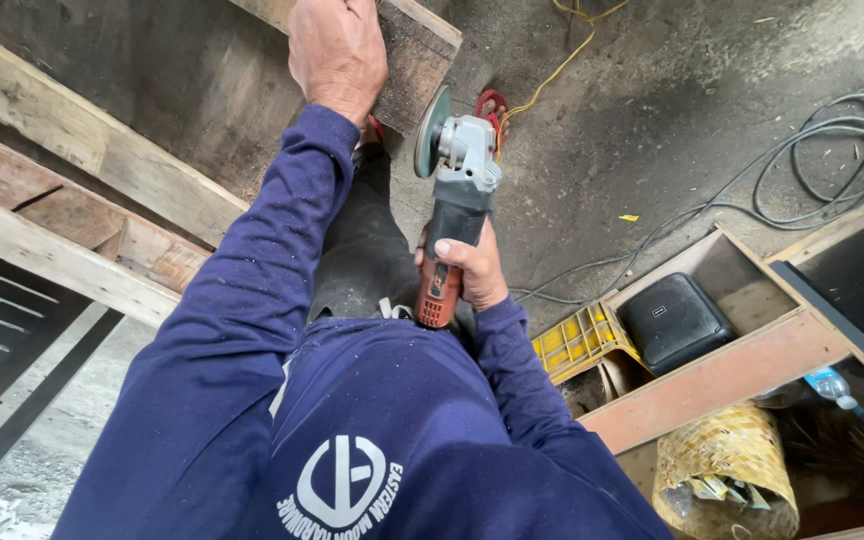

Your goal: The person builds a wooden pallet by using a handheld grinder on a wooden beam and then assembling various wooden boards and blocks together by hand in a workshop.

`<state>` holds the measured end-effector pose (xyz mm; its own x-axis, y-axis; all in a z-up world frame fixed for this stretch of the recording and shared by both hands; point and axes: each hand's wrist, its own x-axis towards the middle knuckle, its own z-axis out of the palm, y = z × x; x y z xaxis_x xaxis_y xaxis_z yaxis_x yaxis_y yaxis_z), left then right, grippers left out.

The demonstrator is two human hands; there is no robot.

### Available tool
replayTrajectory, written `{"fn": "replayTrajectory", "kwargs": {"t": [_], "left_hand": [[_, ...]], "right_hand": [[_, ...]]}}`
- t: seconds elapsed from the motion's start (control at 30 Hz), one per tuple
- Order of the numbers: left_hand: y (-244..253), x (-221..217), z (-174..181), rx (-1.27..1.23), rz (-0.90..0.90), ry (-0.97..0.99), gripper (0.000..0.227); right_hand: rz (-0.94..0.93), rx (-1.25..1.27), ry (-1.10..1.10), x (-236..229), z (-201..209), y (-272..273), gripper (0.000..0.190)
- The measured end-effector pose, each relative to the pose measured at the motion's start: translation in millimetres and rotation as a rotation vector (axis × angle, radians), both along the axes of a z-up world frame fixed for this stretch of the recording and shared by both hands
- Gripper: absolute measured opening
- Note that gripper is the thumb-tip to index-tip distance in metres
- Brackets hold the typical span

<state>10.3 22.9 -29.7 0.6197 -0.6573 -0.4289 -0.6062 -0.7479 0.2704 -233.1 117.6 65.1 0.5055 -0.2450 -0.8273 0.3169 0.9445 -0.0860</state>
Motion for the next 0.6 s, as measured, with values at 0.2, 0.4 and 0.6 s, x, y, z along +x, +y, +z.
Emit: {"fn": "replayTrajectory", "kwargs": {"t": [0.2,0.4,0.6], "left_hand": [[-7,-4,1,-0.044,0.051,-0.062,0.046],[-10,-3,26,-0.416,0.429,0.411,0.032],[19,33,90,-0.378,-0.119,-0.053,0.030]], "right_hand": [[-0.048,0.090,-0.068,12,-33,20,0.045],[-0.026,0.009,0.107,-15,-38,17,0.047],[0.091,-0.249,0.148,-62,21,-37,0.050]]}}
